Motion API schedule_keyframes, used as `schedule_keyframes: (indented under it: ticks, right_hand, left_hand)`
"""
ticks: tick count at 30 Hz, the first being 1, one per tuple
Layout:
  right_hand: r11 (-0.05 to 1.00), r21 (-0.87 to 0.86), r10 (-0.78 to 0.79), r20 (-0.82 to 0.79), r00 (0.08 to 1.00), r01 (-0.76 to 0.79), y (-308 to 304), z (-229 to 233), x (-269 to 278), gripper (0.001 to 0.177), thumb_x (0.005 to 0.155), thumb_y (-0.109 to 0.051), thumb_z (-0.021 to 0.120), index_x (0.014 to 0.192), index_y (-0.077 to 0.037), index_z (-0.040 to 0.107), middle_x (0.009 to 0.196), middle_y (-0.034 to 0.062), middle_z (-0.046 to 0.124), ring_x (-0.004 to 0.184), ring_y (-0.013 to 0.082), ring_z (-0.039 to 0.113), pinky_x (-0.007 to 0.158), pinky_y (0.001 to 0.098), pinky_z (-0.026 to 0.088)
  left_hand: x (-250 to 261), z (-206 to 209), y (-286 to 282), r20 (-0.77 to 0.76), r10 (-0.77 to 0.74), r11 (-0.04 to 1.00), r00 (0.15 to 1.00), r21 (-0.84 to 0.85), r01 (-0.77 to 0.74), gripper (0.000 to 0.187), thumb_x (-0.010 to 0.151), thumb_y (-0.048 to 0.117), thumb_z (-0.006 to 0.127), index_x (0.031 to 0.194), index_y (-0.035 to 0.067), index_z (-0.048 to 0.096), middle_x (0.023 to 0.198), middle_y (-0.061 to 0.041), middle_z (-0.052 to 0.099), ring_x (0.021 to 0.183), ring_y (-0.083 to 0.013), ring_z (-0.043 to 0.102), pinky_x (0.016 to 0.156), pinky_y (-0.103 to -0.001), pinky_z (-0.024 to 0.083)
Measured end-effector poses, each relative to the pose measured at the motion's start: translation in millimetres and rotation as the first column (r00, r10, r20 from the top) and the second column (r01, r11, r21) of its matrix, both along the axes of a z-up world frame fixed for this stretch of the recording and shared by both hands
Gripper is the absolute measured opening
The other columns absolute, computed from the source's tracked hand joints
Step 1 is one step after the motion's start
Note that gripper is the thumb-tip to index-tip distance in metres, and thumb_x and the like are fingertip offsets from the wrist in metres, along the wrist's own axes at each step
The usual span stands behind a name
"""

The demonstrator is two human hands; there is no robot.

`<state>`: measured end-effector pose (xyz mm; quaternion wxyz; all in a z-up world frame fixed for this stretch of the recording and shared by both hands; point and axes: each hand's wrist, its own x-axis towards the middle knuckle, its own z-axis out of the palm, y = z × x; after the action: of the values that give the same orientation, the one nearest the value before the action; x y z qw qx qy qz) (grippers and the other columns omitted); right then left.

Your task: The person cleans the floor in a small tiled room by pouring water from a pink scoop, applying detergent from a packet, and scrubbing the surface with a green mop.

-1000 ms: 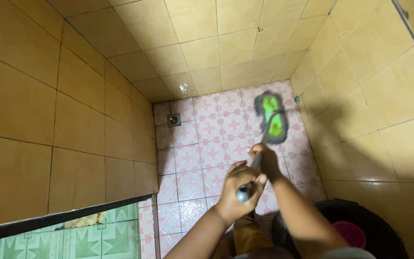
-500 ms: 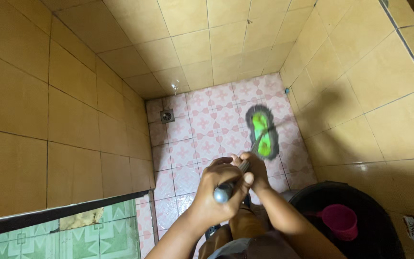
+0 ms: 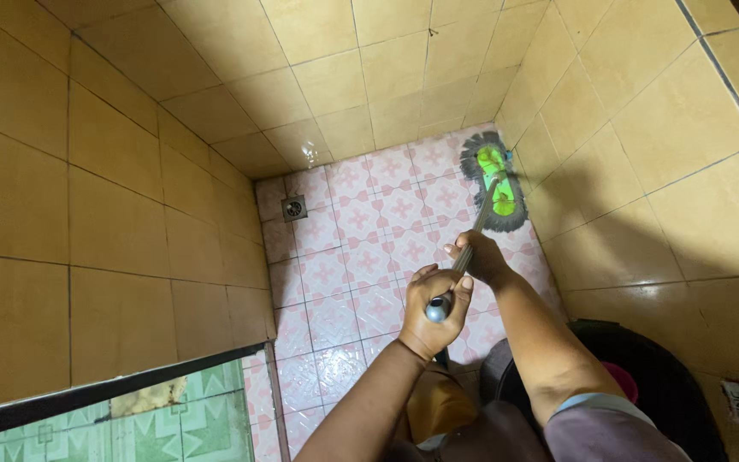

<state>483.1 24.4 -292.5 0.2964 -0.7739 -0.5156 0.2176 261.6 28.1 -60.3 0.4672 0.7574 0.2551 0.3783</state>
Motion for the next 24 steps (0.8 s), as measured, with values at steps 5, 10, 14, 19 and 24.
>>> schedule_keyframes:
  ticks: [5,10,14,19,24]
  right_hand:
    - [0.996,0.090,0.027,0.005,1.000,-0.027,-34,17,-49,0.039,0.084,-0.034,0.078,0.071,-0.003,0.057,0.077,0.0186,0.064,0.074,0.0373,0.065,0.067,0.0447,0.053]
    - [0.991,-0.108,-0.099,-0.158,0.982,0.082,-75,64,-138,0.037,0.085,-0.034,0.077,0.070,-0.005,0.059,0.075,0.0144,0.068,0.071,0.0275,0.066,0.067,0.0379,0.051]
    - [0.989,0.057,-0.111,-0.296,0.949,0.133,-119,88,-190,0.026,0.081,-0.029,0.073,0.072,-0.007,0.062,0.071,0.0112,0.069,0.071,0.0203,0.066,0.067,0.0337,0.051]
    - [0.984,0.053,-0.156,-0.210,0.965,0.171,-102,88,-163,0.026,0.081,-0.026,0.075,0.071,-0.006,0.062,0.072,0.0121,0.066,0.068,0.0254,0.064,0.062,0.0376,0.050]
    - [0.991,0.124,-0.035,-0.134,0.990,0.052,-64,57,-76,0.028,0.079,-0.022,0.078,0.068,-0.003,0.060,0.070,0.0151,0.062,0.065,0.0304,0.063,0.061,0.0405,0.048]
  left_hand:
    - [-45,32,-15,-0.064,-0.045,0.987,0.997,-0.157,0.034,0.034,0.097,0.013,0.062,0.066,0.003,0.055,0.062,-0.013,0.059,0.059,-0.0326,0.059,0.084,-0.045,0.051]
    - [-111,96,-29,-0.096,-0.123,0.990,0.988,-0.083,0.115,0.033,0.095,0.011,0.066,0.064,0.004,0.055,0.061,-0.012,0.060,0.058,-0.0323,0.060,0.081,-0.043,0.053]
    - [-137,131,-31,-0.101,-0.214,0.973,0.972,-0.112,0.202,0.027,0.090,0.013,0.070,0.067,0.004,0.060,0.062,-0.010,0.063,0.058,-0.0293,0.065,0.089,-0.045,0.054]
    - [-120,122,-36,-0.008,-0.204,0.973,0.979,-0.117,0.201,0.031,0.097,0.016,0.071,0.070,0.003,0.060,0.063,-0.009,0.062,0.062,-0.0274,0.066,0.108,-0.047,0.052]
    - [-58,78,-35,-0.026,-0.162,0.982,0.987,-0.105,0.158,0.030,0.097,0.015,0.070,0.070,0.005,0.062,0.068,-0.008,0.067,0.068,-0.0268,0.070,0.111,-0.051,0.047]
